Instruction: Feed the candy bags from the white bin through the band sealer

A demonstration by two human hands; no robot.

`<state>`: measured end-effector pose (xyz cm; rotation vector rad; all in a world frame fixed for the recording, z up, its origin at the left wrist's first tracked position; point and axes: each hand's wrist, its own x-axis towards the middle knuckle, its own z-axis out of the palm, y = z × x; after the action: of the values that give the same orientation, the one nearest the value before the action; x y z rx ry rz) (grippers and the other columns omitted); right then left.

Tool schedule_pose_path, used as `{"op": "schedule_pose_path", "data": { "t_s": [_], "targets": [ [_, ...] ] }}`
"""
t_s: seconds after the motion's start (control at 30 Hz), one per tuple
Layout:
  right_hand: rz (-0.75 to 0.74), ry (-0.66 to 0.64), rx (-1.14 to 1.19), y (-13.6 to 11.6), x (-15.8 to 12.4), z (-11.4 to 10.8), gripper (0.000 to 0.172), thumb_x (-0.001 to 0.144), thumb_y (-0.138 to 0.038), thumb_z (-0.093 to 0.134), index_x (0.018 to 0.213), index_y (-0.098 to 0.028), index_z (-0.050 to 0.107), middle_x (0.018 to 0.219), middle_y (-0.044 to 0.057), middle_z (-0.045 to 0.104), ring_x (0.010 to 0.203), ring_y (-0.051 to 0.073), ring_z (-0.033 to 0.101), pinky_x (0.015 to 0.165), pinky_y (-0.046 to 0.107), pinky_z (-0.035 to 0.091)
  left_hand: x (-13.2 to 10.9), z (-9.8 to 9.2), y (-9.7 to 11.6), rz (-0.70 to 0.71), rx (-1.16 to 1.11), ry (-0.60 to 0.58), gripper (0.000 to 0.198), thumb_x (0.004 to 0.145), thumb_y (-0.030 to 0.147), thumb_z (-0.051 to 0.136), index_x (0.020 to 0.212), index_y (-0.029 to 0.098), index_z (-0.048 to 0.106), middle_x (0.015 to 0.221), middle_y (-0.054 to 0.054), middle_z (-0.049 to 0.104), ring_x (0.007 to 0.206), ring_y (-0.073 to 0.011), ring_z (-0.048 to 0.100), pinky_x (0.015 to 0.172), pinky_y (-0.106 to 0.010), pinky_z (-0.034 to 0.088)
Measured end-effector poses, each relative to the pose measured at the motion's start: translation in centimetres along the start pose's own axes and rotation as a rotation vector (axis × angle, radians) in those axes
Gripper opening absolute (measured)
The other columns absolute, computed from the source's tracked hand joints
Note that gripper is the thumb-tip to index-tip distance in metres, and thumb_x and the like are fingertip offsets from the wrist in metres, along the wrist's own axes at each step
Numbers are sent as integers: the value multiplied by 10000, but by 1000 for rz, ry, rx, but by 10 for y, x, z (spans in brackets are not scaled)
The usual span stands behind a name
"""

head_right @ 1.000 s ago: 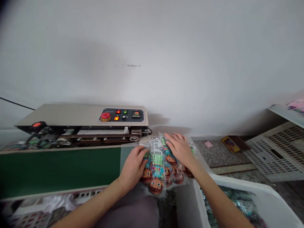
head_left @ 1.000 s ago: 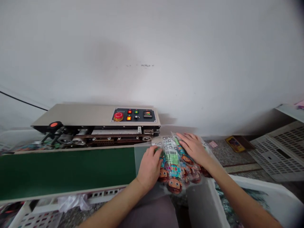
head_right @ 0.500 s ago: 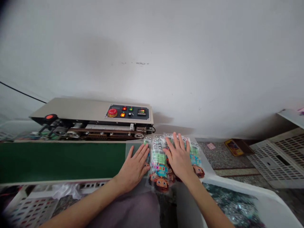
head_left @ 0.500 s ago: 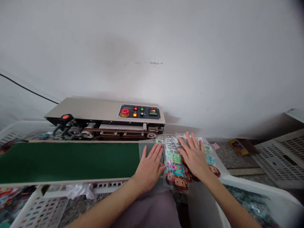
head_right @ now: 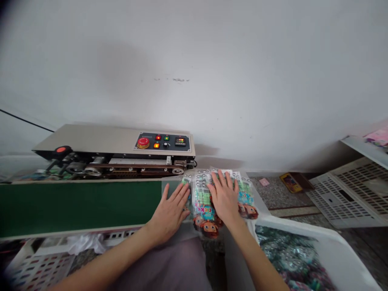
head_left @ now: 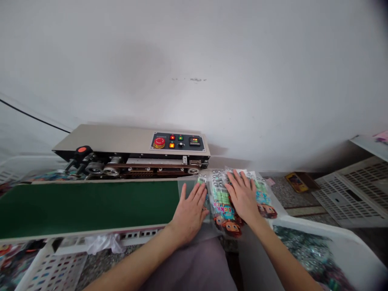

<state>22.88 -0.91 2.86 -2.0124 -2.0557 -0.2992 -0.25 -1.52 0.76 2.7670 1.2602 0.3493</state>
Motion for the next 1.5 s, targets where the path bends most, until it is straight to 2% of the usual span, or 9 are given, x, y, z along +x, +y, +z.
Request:
{"op": "schedule_pose_path", "data": {
  "t_s": [0.27, 0.43, 0.6, 0.7, 0.8, 1.03, 1.2, 1.33, 1.5],
  "targets": [
    [18, -11, -32, -5, 1, -4, 507, 1041, -442, 289, 1433, -232, 532, 1535, 121, 485, 1452, 349, 344, 1142, 616, 256, -4, -4, -17, -105, -32, 11, 524, 1025, 357, 387, 1533, 228, 402, 1627, -91, 341, 1519, -310, 259, 1197, -682, 174],
    [42, -29, -55, -13, 6, -6, 518, 1042, -442, 286, 1415, -201, 552, 1530, 143, 486, 1450, 367, 337, 1144, 624, 240, -13, -32, -18, -268, -1, 83, 468, 1011, 350, 431, 1406, 127, 545, 1562, -176, 435, 1488, -393, 293, 1181, -691, 162],
    [114, -29, -24, -22, 13, -7, 525, 1038, -422, 291, 1422, -172, 549, 1518, 177, 490, 1441, 391, 342, 1132, 652, 239, 10, -44, 19, -393, -338, -44, 306, 1008, 385, 462, 1197, 174, 578, 1067, -109, 736, 1004, -257, 694, 878, -382, 510],
    [114, 3, 35, -24, 12, -12, 517, 1037, -429, 301, 1460, -220, 510, 1526, 152, 487, 1445, 370, 347, 1135, 659, 246, 29, -33, 34, -501, -475, -130, 386, 936, 463, 585, 1202, 192, 513, 922, -54, 742, 877, -248, 722, 753, -326, 498],
    [28, -20, 114, -24, 0, -20, 514, 1040, -455, 293, 1488, -278, 474, 1567, 93, 445, 1479, 315, 316, 1164, 593, 269, 44, -22, 32, -548, -579, -74, 378, 897, 349, 643, 1212, 199, 500, 861, -25, 737, 872, -246, 723, 740, -315, 481],
    [-20, -78, 79, -28, -39, -21, 545, 1032, -497, 326, 1485, -239, 485, 1595, 108, 396, 1485, 315, 316, 1178, 568, 274, 56, -18, 8, -584, -652, 39, 240, 931, 131, 529, 1157, 209, 505, 810, -1, 709, 862, -199, 709, 777, -290, 486],
    [8, -22, 109, -37, -47, -16, 551, 1036, -469, 324, 1511, -218, 448, 1589, 116, 405, 1485, 312, 313, 1157, 533, 313, 36, -21, 23, -459, -544, 110, 130, 988, 219, 479, 1109, 227, 526, 1038, -49, 696, 1011, -211, 682, 855, -315, 495],
    [66, -19, 179, -34, -42, -19, 528, 1055, -427, 244, 1455, -222, 520, 1562, 94, 452, 1450, 287, 371, 1132, 518, 334, 24, -22, 41, -327, -389, 38, 294, 916, 375, 634, 1126, 194, 535, 1079, -90, 684, 1026, -266, 671, 845, -348, 507],
    [134, 4, 234, -25, -39, -24, 545, 1050, -468, 252, 1389, -206, 589, 1510, 105, 516, 1398, 281, 434, 1121, 508, 354, 34, -18, 37, -451, -657, -22, 401, 882, 233, 667, 1240, 179, 495, 882, -32, 710, 880, -237, 702, 768, -311, 489]
  ]
}}
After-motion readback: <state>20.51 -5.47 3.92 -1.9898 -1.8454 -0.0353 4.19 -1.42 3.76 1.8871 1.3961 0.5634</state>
